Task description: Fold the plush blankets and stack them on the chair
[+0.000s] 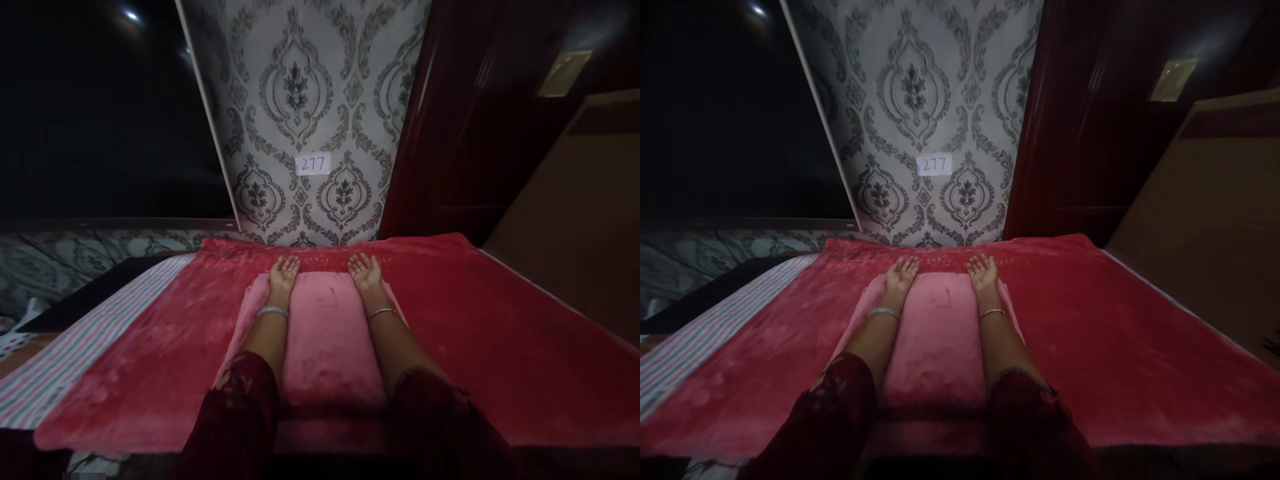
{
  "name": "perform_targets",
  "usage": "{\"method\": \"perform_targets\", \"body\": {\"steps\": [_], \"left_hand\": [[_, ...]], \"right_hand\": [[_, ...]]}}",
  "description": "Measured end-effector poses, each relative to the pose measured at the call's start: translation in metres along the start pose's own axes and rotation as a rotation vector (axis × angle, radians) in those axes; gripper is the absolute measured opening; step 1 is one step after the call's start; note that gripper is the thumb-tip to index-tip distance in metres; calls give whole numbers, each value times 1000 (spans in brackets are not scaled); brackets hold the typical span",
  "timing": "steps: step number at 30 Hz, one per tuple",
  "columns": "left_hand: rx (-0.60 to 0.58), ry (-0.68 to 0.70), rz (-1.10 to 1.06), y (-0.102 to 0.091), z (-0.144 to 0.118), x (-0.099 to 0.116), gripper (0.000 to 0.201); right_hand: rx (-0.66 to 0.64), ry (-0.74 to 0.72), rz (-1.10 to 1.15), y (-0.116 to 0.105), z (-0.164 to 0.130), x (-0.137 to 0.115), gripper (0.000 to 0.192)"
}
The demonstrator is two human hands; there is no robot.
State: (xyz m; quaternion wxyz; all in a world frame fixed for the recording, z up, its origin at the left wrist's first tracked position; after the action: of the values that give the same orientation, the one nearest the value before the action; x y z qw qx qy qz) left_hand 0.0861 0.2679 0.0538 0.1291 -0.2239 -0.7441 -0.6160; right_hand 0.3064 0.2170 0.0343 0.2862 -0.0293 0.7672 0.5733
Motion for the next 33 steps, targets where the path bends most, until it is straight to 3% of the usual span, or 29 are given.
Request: {"method": "perform_targets", "body": {"steps": [3,7,10,19,33], "left_hand": [[8,68,1,25,-8,-10,22],[-73,75,-2,68,-14,-36,23],[-123,34,-20,80,-15,-57,24],[-83,-65,-115,24,5,-86,29],[-115,-72,-72,21,9,-89,29]], "right_hand": [[55,-50,11,21,-1,1,21],[7,-86,33,54,1,7,18],[-20,-101,64,60,1,19,22],[-26,-43,121,7,14,59,30],[28,-27,47,8,17,58,32]]}}
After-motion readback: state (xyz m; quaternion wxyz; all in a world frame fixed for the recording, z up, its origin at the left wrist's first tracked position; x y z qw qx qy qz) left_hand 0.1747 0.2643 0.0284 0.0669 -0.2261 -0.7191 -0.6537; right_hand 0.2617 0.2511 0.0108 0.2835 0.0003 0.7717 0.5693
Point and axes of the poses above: each hand's wrist, its own z-axis towards the middle knuckle, its own y-axis out of the palm, x = y × z, the point moved 1 cm from there along z, towards the middle knuckle, and after that the axes turned 7 degrees about -x, right-handed, at the moved point
